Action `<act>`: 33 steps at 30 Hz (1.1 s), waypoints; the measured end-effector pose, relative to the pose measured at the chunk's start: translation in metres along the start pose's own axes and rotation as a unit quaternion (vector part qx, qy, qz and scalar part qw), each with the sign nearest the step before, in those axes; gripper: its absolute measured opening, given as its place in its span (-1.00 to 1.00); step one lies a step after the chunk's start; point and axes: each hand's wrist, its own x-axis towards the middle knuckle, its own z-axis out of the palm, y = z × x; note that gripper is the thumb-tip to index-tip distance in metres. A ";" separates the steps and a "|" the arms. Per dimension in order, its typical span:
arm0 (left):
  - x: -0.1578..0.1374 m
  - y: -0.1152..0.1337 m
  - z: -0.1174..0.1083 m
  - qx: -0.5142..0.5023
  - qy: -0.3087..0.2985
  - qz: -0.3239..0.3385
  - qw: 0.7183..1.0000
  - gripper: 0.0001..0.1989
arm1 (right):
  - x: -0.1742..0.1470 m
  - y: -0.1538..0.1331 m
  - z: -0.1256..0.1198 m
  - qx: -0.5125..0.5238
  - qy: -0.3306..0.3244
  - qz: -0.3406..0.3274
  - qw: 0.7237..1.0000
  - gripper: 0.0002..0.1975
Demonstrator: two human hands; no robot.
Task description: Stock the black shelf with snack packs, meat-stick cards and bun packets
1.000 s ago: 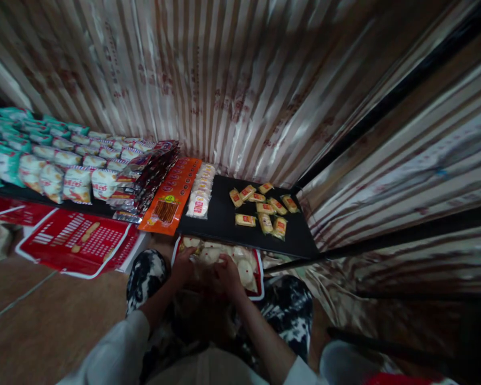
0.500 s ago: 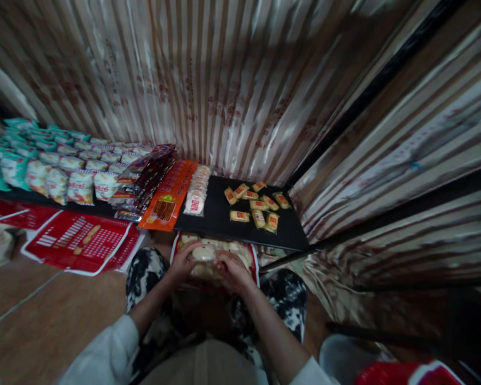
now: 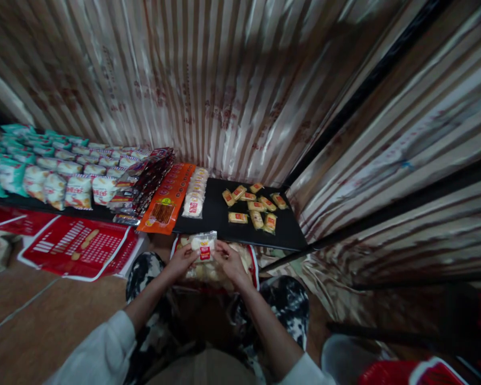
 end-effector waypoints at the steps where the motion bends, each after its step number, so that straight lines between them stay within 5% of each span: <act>1: 0.001 0.001 0.000 -0.015 -0.007 0.000 1.000 -0.49 | 0.001 0.001 0.002 0.007 -0.003 -0.002 1.000 -0.67; 5: 0.009 0.003 -0.004 -0.015 0.003 0.002 1.000 -0.49 | 0.011 0.003 0.009 0.020 -0.001 -0.008 1.000 -0.76; 9: 0.019 0.009 -0.011 0.065 0.109 0.045 0.991 -0.60 | 0.030 0.004 0.020 0.016 0.000 -0.004 1.000 -0.76; 16: 0.028 0.023 -0.014 0.273 0.214 0.128 0.929 -0.52 | 0.079 0.000 0.040 -0.062 0.033 0.010 0.997 -0.76; 24: 0.045 0.029 -0.016 0.410 0.177 0.162 0.880 -0.50 | 0.110 -0.017 0.059 -0.246 0.080 0.021 0.966 -0.82; 33: 0.060 0.023 -0.017 0.490 0.160 0.186 0.836 -0.48 | 0.120 -0.012 0.064 -0.338 0.091 0.013 0.937 -0.81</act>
